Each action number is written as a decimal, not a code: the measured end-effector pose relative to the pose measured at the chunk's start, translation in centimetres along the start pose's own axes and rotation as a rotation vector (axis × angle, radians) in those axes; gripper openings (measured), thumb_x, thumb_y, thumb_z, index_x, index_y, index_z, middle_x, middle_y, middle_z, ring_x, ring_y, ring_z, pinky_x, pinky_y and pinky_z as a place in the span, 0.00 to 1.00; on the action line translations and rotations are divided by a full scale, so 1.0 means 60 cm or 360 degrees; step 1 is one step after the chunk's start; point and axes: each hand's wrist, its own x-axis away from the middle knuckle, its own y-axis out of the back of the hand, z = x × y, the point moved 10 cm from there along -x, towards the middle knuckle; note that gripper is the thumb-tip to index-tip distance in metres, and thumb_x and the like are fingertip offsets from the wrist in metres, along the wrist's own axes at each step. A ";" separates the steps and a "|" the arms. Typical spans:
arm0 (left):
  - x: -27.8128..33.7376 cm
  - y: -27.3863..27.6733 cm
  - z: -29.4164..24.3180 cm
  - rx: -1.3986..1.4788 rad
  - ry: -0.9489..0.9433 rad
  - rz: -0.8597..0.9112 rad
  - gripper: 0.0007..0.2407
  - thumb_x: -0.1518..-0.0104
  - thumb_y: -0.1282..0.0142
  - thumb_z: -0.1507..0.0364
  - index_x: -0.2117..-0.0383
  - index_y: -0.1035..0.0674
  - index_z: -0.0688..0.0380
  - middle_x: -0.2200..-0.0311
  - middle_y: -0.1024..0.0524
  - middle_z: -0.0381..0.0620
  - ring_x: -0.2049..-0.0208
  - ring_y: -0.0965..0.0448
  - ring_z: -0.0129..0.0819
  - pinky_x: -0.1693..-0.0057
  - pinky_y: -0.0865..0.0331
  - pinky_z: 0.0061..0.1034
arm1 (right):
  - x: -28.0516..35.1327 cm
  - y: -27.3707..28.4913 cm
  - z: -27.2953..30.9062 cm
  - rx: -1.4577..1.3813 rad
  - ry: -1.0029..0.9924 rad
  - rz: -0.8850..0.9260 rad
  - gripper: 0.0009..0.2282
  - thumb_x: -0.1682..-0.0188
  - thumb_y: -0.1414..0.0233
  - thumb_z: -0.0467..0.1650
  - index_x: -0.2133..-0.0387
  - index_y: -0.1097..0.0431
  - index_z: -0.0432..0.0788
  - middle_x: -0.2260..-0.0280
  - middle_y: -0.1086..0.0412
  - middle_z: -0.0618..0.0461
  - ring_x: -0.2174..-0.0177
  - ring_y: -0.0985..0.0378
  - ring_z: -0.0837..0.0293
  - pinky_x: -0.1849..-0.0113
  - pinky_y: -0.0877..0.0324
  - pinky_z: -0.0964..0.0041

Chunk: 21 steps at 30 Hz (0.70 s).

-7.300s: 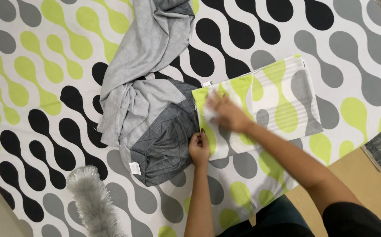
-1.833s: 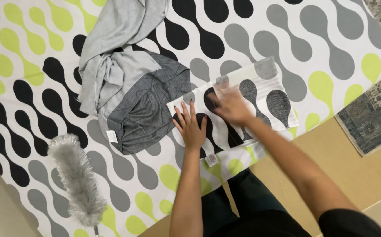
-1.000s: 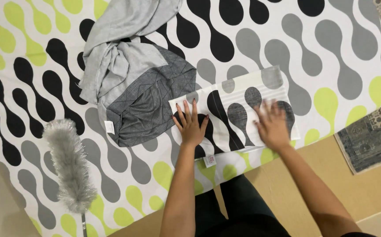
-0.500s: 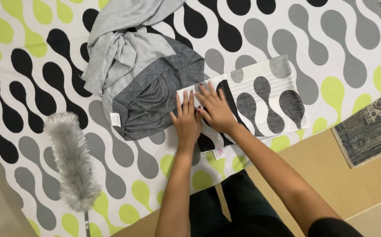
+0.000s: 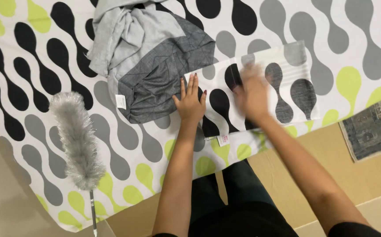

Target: Folding several patterned pillowcases on a bed and stacking them neatly.

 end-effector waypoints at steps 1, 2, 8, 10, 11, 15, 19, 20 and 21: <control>0.007 -0.001 -0.001 0.0001 -0.0011 0.0010 0.28 0.36 0.50 0.55 0.30 0.42 0.40 0.28 0.48 0.30 0.26 0.53 0.42 0.37 0.51 0.72 | 0.039 -0.015 0.022 0.0000 -0.0015 0.0002 0.28 0.43 0.53 0.41 0.32 0.46 0.41 0.30 0.49 0.41 0.31 0.54 0.41 0.35 0.59 0.32; 0.001 0.003 -0.002 -0.0001 -0.0014 -0.0011 0.29 0.36 0.50 0.55 0.29 0.43 0.40 0.27 0.48 0.30 0.26 0.54 0.42 0.37 0.51 0.73 | 0.070 -0.035 0.079 0.0006 0.0308 0.0072 0.28 0.45 0.52 0.41 0.34 0.45 0.42 0.31 0.50 0.40 0.31 0.56 0.41 0.35 0.58 0.36; 0.007 0.009 -0.009 0.0018 -0.0055 -0.0066 0.29 0.35 0.53 0.55 0.28 0.45 0.41 0.26 0.51 0.31 0.26 0.56 0.42 0.37 0.52 0.73 | 0.167 -0.071 -0.117 -0.0187 0.0147 -0.0055 0.27 0.45 0.53 0.40 0.32 0.46 0.55 0.28 0.57 0.45 0.30 0.61 0.43 0.34 0.62 0.42; 0.014 0.015 -0.012 0.0020 -0.0047 -0.0070 0.29 0.35 0.53 0.54 0.28 0.45 0.40 0.26 0.52 0.30 0.26 0.56 0.41 0.36 0.53 0.74 | 0.206 -0.048 -0.243 -0.0206 -0.0065 -0.0087 0.26 0.44 0.54 0.41 0.31 0.48 0.58 0.27 0.60 0.49 0.28 0.63 0.45 0.33 0.66 0.41; 0.021 0.019 -0.013 0.0077 -0.0039 -0.0050 0.28 0.34 0.54 0.55 0.28 0.45 0.40 0.26 0.52 0.31 0.25 0.57 0.42 0.36 0.54 0.74 | 0.229 -0.035 -0.305 0.0023 -0.0219 -0.0029 0.26 0.43 0.58 0.43 0.30 0.49 0.60 0.27 0.61 0.51 0.29 0.65 0.44 0.35 0.69 0.36; 0.022 0.010 -0.019 0.0163 -0.0027 -0.0039 0.29 0.33 0.53 0.59 0.27 0.46 0.47 0.26 0.53 0.36 0.25 0.61 0.45 0.35 0.61 0.73 | 0.310 -0.007 -0.504 0.0124 -0.0616 -0.0031 0.28 0.41 0.69 0.47 0.29 0.53 0.52 0.27 0.64 0.46 0.31 0.67 0.42 0.38 0.70 0.31; 0.106 0.031 -0.065 0.0343 -0.0003 -0.0369 0.27 0.32 0.49 0.65 0.27 0.43 0.53 0.24 0.53 0.46 0.23 0.59 0.52 0.30 0.67 0.70 | 0.400 -0.039 -0.550 -0.0187 -0.1147 -0.0236 0.29 0.37 0.72 0.47 0.29 0.49 0.42 0.29 0.62 0.33 0.30 0.66 0.32 0.34 0.65 0.34; 0.146 0.028 -0.050 0.0500 0.0268 -0.0523 0.28 0.36 0.47 0.65 0.30 0.41 0.58 0.27 0.50 0.53 0.27 0.53 0.56 0.30 0.62 0.64 | 0.417 -0.052 -0.535 -0.0307 -0.1147 -0.0348 0.28 0.37 0.68 0.46 0.31 0.48 0.39 0.29 0.63 0.29 0.31 0.63 0.30 0.34 0.62 0.34; 0.192 0.021 -0.036 0.0659 0.0540 -0.0673 0.29 0.39 0.44 0.65 0.33 0.38 0.63 0.31 0.47 0.60 0.31 0.47 0.60 0.31 0.57 0.58 | 0.435 -0.065 -0.519 -0.0428 -0.1146 -0.0460 0.28 0.37 0.65 0.45 0.33 0.47 0.36 0.30 0.64 0.24 0.31 0.61 0.28 0.34 0.60 0.34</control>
